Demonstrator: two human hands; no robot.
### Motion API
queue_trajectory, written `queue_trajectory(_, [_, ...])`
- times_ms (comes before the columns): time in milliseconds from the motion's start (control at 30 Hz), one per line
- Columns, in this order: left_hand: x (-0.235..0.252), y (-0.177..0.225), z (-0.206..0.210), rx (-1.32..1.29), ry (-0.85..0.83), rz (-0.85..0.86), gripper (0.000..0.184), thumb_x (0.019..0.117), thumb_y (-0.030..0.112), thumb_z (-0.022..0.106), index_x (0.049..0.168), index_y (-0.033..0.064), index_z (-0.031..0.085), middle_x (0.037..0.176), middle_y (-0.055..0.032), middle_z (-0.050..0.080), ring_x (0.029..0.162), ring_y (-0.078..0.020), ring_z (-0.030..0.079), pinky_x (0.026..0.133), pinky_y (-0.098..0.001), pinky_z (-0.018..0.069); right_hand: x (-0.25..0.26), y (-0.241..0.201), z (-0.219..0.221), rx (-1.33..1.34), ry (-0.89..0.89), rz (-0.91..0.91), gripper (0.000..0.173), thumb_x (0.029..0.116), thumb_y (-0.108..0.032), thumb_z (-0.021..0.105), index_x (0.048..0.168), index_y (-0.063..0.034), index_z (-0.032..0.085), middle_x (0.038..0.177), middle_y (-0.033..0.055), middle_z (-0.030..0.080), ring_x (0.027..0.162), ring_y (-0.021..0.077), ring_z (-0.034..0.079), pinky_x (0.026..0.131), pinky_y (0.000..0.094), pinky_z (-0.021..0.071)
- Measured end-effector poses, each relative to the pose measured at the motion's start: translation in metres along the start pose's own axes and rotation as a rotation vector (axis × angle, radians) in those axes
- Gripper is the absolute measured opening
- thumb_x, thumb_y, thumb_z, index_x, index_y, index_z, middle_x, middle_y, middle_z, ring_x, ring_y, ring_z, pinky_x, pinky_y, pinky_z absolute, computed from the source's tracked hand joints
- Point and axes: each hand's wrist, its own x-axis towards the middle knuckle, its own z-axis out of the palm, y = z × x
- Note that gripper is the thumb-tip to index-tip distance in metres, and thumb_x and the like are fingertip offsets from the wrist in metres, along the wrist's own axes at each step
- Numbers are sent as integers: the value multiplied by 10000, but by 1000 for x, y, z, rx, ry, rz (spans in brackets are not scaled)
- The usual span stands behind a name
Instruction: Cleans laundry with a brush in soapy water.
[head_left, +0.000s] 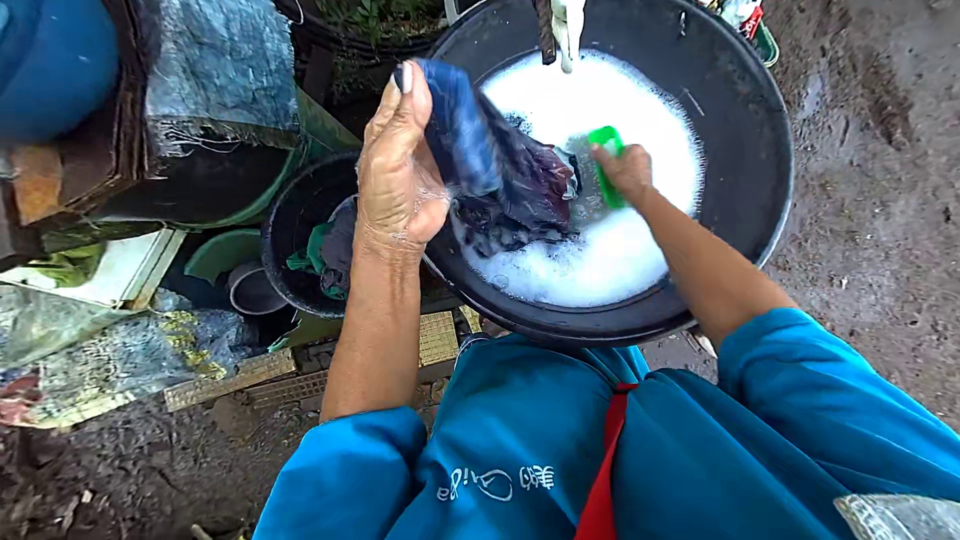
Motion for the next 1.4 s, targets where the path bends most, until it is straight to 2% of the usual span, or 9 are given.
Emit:
queue_trajectory(133, [6,-13,-24,176,-271,2,1077,885,630,691,1605,83,105,1547,14,431,1422,-87,429,1195,-313,376,-34,-3,-45,569,-169,-225,302,1057,-414,498,976,-140,598,703,-91,621,569,4,584,528,210,518])
queue_trajectory(367, [12,14,20,-209,-394,239,1286,730,847,599,1584,14,118,1550,-107,415,1459,-205,398,1221,-418,349,-97,-28,-25,879,-741,-720,665,828,-641,745,1271,-154,653,1071,-111,740,920,-1,688,801,220,592])
queue_trajectory(433, [17,21,23,-321,-340,331,1190,764,893,464,1526,9,230,1438,-115,491,1361,-186,475,1161,-373,403,-101,-41,-16,867,-722,-732,531,826,-559,792,1173,-171,686,956,-150,743,799,-43,675,703,172,579])
queue_trajectory(600, [23,33,21,-452,-449,267,574,810,357,820,1185,28,535,1142,-102,653,1138,-196,637,1016,-392,535,-98,-48,-48,976,-478,-900,235,922,-530,693,1019,-330,769,898,-212,744,780,-97,666,702,133,568])
queue_trajectory(767, [23,27,-3,-410,-252,338,823,862,465,720,1422,-3,340,1323,-147,565,1286,-237,556,1124,-433,460,-103,-43,-91,1266,-232,-923,396,894,-529,705,1174,-249,712,1106,-114,758,1040,10,704,941,231,586])
queue_trajectory(833, [24,-6,-5,-318,-10,177,505,1003,330,535,1397,43,402,1282,-107,604,1231,-210,591,1068,-434,501,-93,-40,-94,1193,-188,-934,347,902,-530,703,1132,-271,712,1082,-129,756,1021,4,704,928,237,590])
queue_trajectory(1000, [30,-106,-10,233,278,-655,404,1078,282,516,1405,45,494,1270,-159,628,1092,-271,650,891,-486,565,-39,-16,-63,719,37,-233,273,1036,-308,581,810,-157,611,589,-113,571,467,-16,495,462,193,452])
queue_trajectory(1167, [39,-117,-2,333,299,-650,520,1110,358,434,1528,53,371,1481,-220,483,1265,-327,574,989,-488,525,-13,14,-33,-44,174,178,702,945,-211,703,1448,159,384,1340,397,549,1257,531,562,1031,668,446])
queue_trajectory(1400, [41,-137,7,382,388,-720,542,1039,126,590,1508,10,345,1451,-246,460,1164,-340,579,889,-489,542,-34,-29,-2,-95,54,111,376,981,-135,603,1235,143,584,1254,354,614,1216,477,600,988,642,461])
